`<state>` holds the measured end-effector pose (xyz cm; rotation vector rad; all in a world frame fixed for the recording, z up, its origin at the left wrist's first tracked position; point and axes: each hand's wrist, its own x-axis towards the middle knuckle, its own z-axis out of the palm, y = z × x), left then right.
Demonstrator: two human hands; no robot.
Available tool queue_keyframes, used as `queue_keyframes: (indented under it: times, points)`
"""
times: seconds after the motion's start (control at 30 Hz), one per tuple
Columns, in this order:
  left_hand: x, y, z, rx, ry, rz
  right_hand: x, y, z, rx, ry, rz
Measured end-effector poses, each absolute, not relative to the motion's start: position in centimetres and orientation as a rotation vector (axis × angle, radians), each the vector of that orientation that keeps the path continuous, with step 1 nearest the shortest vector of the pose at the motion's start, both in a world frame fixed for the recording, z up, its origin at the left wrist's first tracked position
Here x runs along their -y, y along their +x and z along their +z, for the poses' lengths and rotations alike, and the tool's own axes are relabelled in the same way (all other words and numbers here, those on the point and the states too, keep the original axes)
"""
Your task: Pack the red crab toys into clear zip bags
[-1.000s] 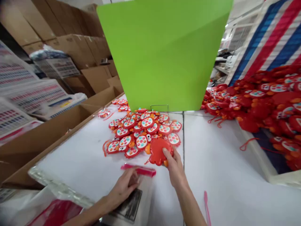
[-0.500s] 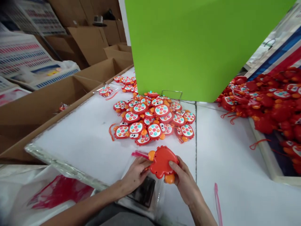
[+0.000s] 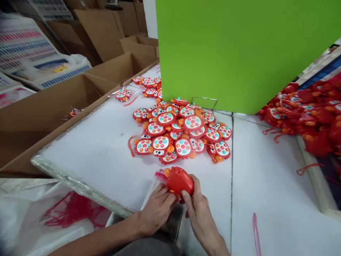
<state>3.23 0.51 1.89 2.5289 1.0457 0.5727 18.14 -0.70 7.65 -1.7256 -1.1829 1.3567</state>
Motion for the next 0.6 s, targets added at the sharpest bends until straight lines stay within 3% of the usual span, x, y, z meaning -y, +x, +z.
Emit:
queue_keyframes:
  times: [0.13,0.27,0.4,0.6]
  points:
    - [-0.8,1.6,4.5,-1.025,2.473,0.66,1.1,19.2,7.1,1.336,-1.842,1.325]
    - [-2.5,-1.3,6.8,-1.27,2.04,0.775,1.2,19.7,7.3,1.353,-1.86,1.295]
    - [-4.4,-1.7,6.0,-1.268,1.465,0.66,1.3,19.6,7.5,1.381,-1.866,1.271]
    - [-4.4,0.2,3.9,-1.188,1.288,0.678,1.1,20.3,8.4,1.662,-1.827,1.255]
